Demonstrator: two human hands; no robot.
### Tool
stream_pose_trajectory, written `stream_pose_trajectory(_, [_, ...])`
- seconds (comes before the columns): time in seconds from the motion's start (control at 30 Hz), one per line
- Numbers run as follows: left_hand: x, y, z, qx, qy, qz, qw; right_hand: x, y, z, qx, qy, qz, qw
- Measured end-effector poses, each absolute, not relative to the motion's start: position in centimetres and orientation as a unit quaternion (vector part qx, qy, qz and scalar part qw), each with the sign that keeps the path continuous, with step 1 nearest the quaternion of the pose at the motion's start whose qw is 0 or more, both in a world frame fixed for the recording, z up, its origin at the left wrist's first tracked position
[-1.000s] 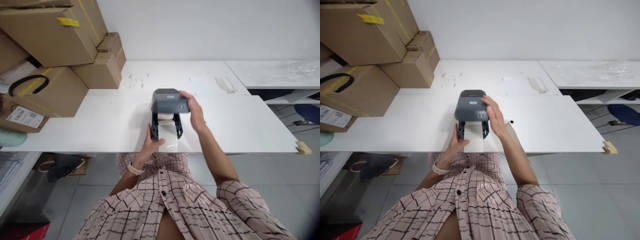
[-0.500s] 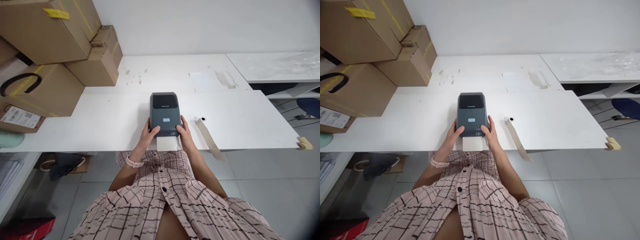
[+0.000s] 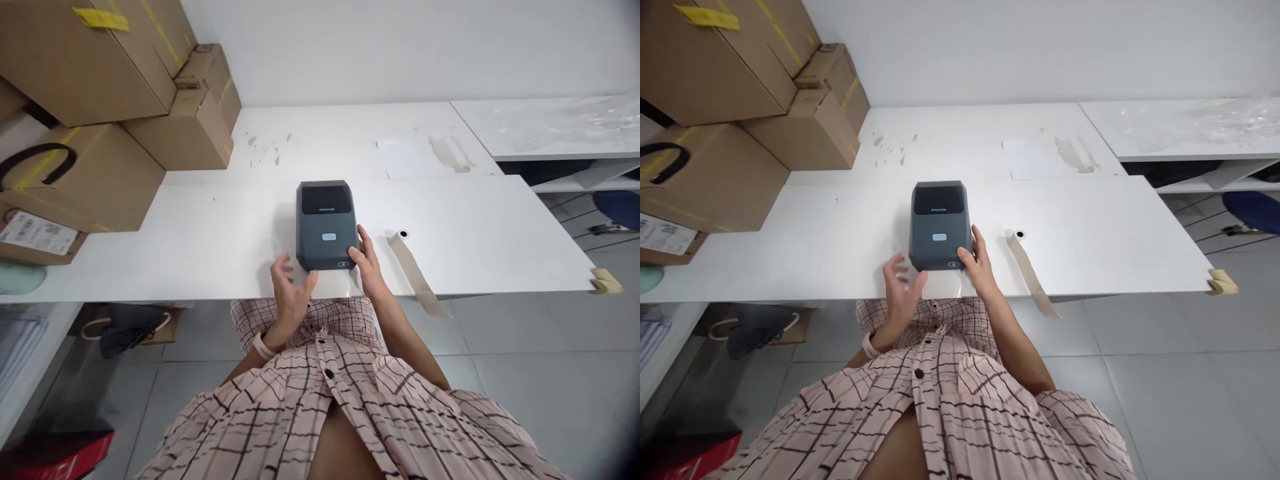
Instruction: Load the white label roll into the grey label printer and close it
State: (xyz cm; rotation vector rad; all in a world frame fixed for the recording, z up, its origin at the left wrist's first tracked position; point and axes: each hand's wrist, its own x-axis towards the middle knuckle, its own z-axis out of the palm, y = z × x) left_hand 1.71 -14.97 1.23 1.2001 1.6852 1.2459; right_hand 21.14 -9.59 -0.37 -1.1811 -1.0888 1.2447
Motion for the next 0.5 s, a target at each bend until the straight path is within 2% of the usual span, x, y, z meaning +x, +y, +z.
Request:
stream_pose_trajectory(0.03, [1.9,-15.9,1.0,0.462,0.659,0.468,0.367,21.1,-9.6,-0.4,-0.495,-0.462,0.512,0.528])
stream_pose_trajectory(0.2, [3.2,-16.8,1.9,0.391,0.562,0.393,0.614,21.1,-9.5,-0.5,-0.490,-0.471,0.498,0.539])
stream_pose_trajectory(0.4, [3.4,-15.5,2.1,0.378,0.546,0.417,0.621,21.0,-9.8,-0.2,-0.495,-0.468,0.502,0.533])
stream_pose_trajectory(0.5, [3.2,-15.2,0.3,0.378,0.556,0.403,0.621,21.0,-10.4,1.2,-0.530,-0.527,0.403,0.528])
